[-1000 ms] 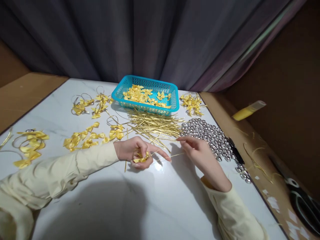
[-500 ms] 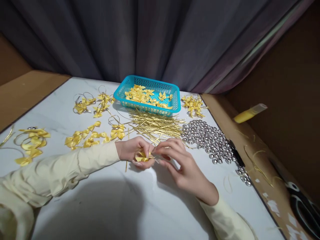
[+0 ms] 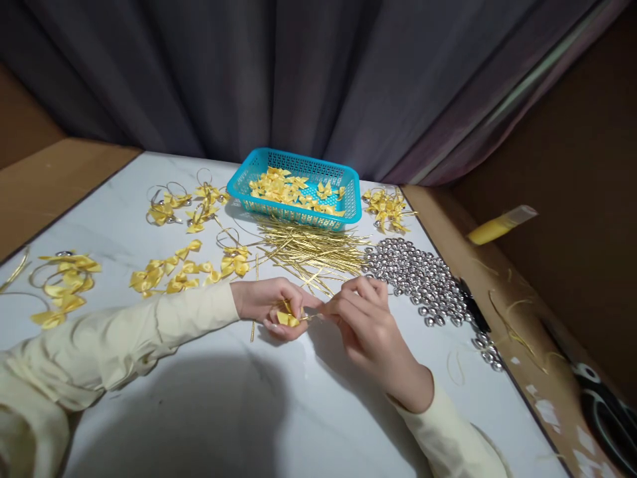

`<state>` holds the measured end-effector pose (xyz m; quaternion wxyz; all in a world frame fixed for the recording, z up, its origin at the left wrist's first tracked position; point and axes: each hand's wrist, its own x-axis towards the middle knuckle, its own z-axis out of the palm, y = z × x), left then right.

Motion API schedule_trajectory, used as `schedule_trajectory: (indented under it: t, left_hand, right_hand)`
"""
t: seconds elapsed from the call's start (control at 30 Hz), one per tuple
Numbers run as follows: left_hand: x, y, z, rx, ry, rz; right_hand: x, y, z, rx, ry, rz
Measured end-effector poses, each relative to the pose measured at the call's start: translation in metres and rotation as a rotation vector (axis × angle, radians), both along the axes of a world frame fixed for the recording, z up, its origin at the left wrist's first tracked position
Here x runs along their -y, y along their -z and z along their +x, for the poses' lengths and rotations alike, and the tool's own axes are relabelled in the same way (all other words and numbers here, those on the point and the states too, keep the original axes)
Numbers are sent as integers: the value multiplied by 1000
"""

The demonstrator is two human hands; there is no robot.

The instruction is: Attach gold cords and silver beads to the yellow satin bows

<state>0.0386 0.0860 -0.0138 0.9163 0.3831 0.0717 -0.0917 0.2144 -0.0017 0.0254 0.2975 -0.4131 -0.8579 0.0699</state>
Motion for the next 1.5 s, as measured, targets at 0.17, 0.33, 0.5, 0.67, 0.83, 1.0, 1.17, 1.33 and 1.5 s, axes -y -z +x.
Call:
schedule_trajectory:
  t: [0.17, 0.33, 0.5, 0.67, 0.83, 1.0, 1.17, 1.33, 1.5]
  left_hand:
    - [-1, 3, -1, -18, 0, -16]
    - [-3, 3, -3, -13, 121, -12]
    - [-4, -3, -4, -16, 119, -1]
    - [-8, -15, -5, -24, -85, 75]
    - [-7, -33, -7, -4, -239, 281]
    - [8, -54, -4, -117, -259, 733]
    - [20, -61, -1, -146, -269, 930]
    - [11, -71, -9, -102, -228, 1118]
    - [5, -89, -19, -130, -128, 1217]
  right_hand:
    - [1, 0, 0, 163, -3, 119]
    - [-4, -4, 14, 191, 120, 175]
    - [-9, -11, 25, -4, 177, 102]
    - [-6, -16, 22, -262, 160, -213]
    - [-4, -19, 17, -566, 163, -612]
    - [-3, -20, 10, -730, 147, -800]
    - [-3, -19, 11, -880, 94, -901]
    - [-7, -17, 20, -1091, -74, -1087]
    - [-8, -18, 26, -1139, -210, -1244]
